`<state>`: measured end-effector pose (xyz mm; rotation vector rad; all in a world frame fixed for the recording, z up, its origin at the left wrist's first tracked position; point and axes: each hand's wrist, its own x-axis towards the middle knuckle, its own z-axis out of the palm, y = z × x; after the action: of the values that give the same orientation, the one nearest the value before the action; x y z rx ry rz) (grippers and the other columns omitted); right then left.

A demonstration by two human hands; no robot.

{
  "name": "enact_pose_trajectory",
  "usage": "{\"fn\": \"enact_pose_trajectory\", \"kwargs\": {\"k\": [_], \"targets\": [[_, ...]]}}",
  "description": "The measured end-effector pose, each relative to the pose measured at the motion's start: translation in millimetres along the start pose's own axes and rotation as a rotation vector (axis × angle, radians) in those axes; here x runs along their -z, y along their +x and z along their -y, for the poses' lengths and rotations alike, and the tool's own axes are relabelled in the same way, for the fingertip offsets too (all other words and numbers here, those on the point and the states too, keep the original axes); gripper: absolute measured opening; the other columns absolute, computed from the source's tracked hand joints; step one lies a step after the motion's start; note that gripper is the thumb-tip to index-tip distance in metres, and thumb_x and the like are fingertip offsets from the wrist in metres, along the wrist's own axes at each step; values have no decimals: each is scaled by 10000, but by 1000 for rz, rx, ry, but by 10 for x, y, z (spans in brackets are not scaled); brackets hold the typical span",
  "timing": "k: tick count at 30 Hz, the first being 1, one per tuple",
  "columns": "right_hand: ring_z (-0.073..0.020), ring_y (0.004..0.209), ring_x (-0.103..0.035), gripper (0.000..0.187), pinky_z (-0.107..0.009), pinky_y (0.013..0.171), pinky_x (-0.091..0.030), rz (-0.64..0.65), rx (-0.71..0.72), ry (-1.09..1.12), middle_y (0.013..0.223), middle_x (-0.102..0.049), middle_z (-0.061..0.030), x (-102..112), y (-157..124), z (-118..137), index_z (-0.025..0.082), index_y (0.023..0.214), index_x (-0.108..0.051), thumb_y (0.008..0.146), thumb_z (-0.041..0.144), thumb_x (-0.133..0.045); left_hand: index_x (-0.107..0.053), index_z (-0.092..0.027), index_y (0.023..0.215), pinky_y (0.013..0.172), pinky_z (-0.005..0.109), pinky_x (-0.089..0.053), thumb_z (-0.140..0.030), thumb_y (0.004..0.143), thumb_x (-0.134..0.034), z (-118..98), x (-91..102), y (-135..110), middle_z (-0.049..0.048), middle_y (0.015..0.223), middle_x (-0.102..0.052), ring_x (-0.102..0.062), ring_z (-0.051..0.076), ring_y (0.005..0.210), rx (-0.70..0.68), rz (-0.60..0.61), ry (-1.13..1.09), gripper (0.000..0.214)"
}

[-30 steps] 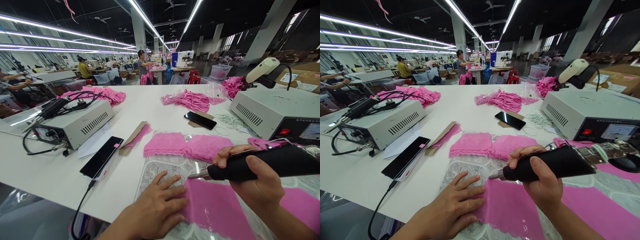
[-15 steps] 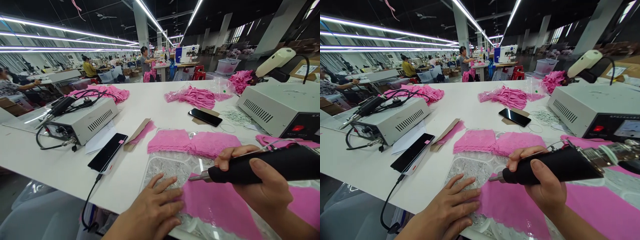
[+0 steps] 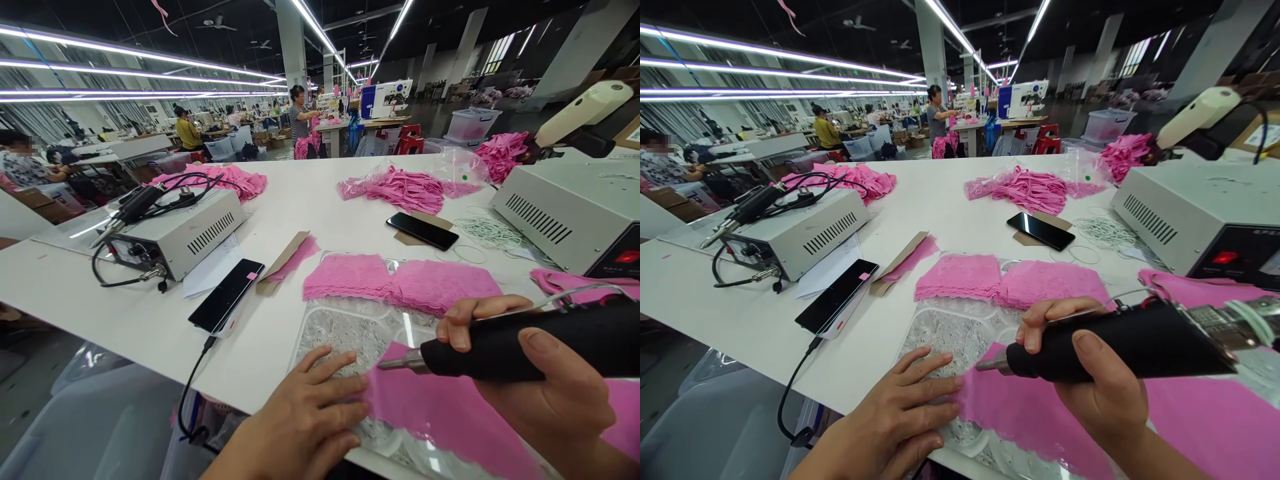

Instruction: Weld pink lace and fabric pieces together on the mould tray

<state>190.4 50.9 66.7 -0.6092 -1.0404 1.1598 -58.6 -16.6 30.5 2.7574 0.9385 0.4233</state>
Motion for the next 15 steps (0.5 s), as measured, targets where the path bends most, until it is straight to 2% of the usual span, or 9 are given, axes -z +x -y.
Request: {"fn": "enact_pose_trajectory", "kwargs": {"k": [7, 11, 15], "targets": [[-161, 483, -576, 150, -329, 500, -543, 10, -6, -11, 625, -631, -40, -20, -1, -12, 230, 686, -705, 675, 367, -765, -575, -223, 1263, 1209, 444, -162, -249, 924, -544, 22, -25, -15, 19, 1391, -554, -311, 238, 1427, 16, 19, -14, 341], [-164, 472, -563, 151, -342, 475, -531, -16, -11, 2, 637, -629, -40, -7, 20, 9, 233, 678, -710, 652, 373, -762, -601, -198, 1219, 1186, 428, -237, -208, 918, -526, 19, -35, -43, 58, 1258, -654, -394, 234, 1384, 30, -70, -72, 311], [-184, 479, -555, 150, -367, 461, -511, -114, -20, -18, 602, -584, -45, 47, 68, 126, 217, 629, -693, 623, 363, -730, -601, -181, 1168, 1162, 404, -291, -164, 907, -520, 10, -30, -82, 64, 1094, -720, -510, 220, 1293, 20, -207, -145, 274]]}}
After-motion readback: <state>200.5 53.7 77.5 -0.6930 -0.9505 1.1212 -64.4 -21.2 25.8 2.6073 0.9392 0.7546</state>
